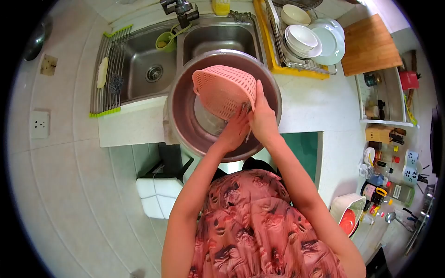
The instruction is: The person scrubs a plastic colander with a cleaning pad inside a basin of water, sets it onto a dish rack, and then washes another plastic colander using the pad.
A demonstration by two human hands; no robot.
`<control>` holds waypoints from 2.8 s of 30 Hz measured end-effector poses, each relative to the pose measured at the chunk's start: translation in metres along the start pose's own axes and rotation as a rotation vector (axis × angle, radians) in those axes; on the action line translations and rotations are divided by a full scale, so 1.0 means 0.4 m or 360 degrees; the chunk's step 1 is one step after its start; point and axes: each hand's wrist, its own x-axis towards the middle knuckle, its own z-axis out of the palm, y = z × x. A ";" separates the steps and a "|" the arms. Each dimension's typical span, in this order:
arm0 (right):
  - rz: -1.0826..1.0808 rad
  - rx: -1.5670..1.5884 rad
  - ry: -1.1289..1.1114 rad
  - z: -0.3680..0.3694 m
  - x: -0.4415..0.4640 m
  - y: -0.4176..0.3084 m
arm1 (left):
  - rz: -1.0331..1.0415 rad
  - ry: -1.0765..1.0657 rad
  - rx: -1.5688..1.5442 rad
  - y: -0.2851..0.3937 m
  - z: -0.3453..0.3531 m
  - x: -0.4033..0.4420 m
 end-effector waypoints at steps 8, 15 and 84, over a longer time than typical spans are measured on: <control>0.0047 -0.0483 -0.0392 -0.085 0.018 -0.089 | 0.0015 -0.0416 0.1178 -0.094 -0.139 -0.047; -0.0033 -0.0802 -0.0503 -0.088 0.100 -0.099 | -0.0070 -0.0160 0.1657 -0.084 -0.191 0.018; 0.0070 0.0066 0.0288 -0.148 -0.006 0.022 | -0.0298 0.0327 0.0635 0.016 -0.151 -0.018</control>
